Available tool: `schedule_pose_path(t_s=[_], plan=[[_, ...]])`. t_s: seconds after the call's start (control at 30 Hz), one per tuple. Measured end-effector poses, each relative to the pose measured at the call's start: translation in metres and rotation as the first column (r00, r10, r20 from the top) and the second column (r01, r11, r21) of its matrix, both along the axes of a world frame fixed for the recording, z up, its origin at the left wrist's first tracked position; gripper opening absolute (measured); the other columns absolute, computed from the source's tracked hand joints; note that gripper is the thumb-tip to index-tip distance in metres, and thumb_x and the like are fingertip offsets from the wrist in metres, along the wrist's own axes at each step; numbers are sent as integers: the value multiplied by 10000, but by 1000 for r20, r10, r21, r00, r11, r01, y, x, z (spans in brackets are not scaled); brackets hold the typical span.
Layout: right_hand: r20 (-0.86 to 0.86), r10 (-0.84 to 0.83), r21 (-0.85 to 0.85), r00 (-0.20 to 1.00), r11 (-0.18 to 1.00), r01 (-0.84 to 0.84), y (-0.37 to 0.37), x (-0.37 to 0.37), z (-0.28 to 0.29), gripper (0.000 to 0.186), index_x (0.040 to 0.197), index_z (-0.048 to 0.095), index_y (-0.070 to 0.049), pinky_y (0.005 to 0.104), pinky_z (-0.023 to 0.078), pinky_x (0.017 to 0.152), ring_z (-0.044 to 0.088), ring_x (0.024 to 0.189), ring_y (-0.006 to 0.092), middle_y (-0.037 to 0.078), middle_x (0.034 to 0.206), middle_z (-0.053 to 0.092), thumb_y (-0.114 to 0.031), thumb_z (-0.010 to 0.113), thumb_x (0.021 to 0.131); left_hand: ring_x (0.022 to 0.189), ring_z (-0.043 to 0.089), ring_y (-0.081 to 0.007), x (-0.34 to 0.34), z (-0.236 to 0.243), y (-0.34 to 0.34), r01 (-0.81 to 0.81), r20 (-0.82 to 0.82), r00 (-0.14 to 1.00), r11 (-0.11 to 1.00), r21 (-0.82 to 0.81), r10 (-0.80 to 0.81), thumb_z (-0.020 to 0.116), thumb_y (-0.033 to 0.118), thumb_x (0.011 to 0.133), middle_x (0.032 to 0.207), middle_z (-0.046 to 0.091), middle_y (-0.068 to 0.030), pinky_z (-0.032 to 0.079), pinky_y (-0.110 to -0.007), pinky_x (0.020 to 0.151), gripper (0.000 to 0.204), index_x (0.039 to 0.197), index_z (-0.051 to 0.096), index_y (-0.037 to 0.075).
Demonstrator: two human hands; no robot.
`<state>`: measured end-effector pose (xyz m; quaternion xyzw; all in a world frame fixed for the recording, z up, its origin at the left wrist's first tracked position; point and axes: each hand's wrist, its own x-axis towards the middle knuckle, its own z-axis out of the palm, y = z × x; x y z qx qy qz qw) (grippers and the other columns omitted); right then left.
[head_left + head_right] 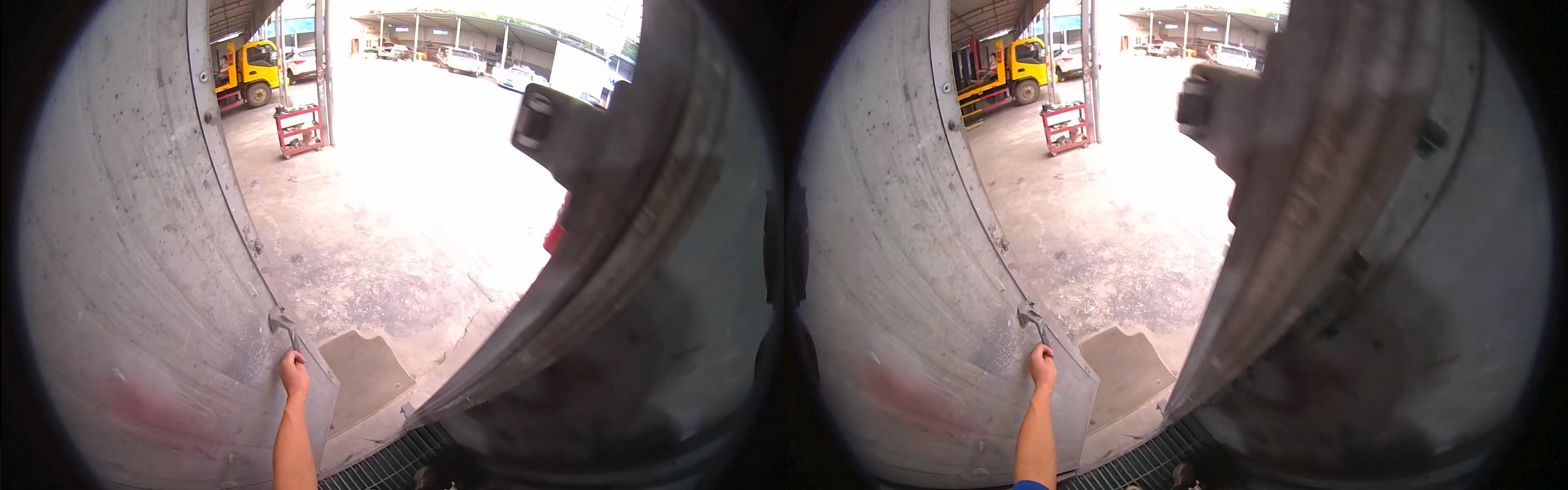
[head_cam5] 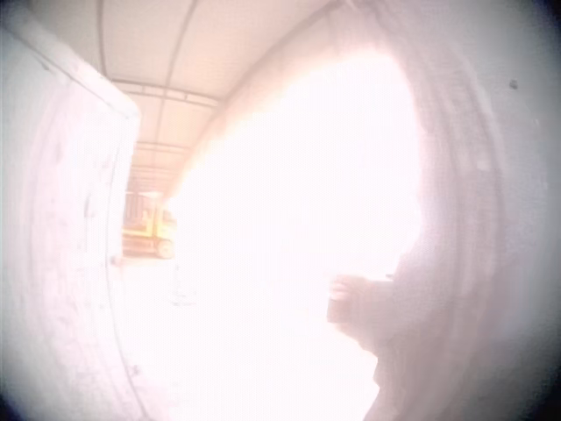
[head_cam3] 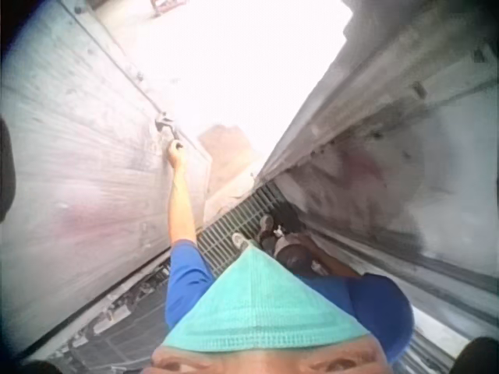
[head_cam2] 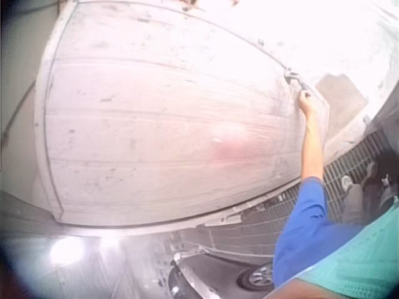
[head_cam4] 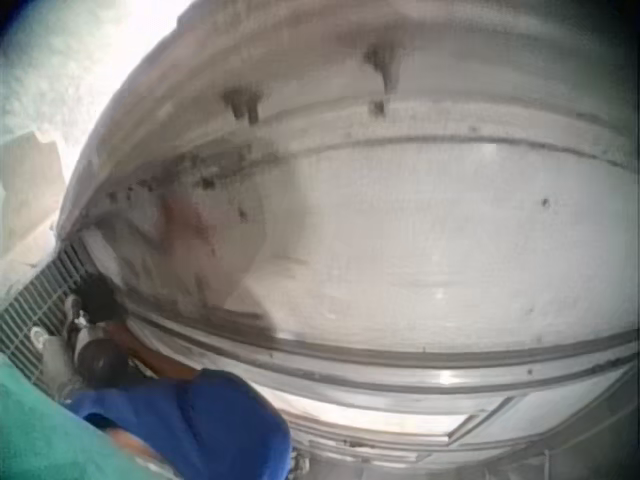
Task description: The person spray paints the rear bumper of a car in a paint booth using a spray gun. They move around the vehicle to cover different areas, then exit the booth to refill the spray gun from paint cans before returning to continue painting.
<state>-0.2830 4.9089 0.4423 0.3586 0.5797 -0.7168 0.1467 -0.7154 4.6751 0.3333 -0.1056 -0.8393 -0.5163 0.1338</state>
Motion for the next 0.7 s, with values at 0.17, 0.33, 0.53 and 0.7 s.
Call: schedule_pose_path(t_s=[0.17,0.33,0.53,0.7], plan=[[-15,24,-29,1000,999,-24,18,-2,-27,352,976,635,-36,340,510,564,627,641,188,80,741,651,-381,581,930,685,616,-345,-29,-7,-22,-92,-26,996,987,-130,90,503,-54,757,681,611,-186,480,-416,665,131,726,604,23],[25,45,-45,999,998,-44,34,-3,-59,345,949,641,-34,345,509,558,631,634,192,84,731,652,-374,591,918,702,618,-366,-58,-36,-37,-225,-48,974,945,-238,220,532,-54,750,709,626,-189,479,-420,668,110,733,606,26],[80,9,-47,997,999,-5,-22,-34,-49,338,917,648,-32,351,508,551,634,625,196,88,719,654,-366,603,903,758,638,-364,-140,-52,-152,-412,-78,906,826,-384,416,555,-58,769,768,657,-177,486,-439,691,125,793,620,45],[41,10,-80,999,997,-6,-53,-101,-52,332,890,654,-30,356,507,545,638,618,200,92,709,656,-359,613,891,836,666,-333,-170,-72,-295,-512,-28,819,709,-485,572,573,-11,857,918,702,-177,516,-413,773,125,940,654,35]])
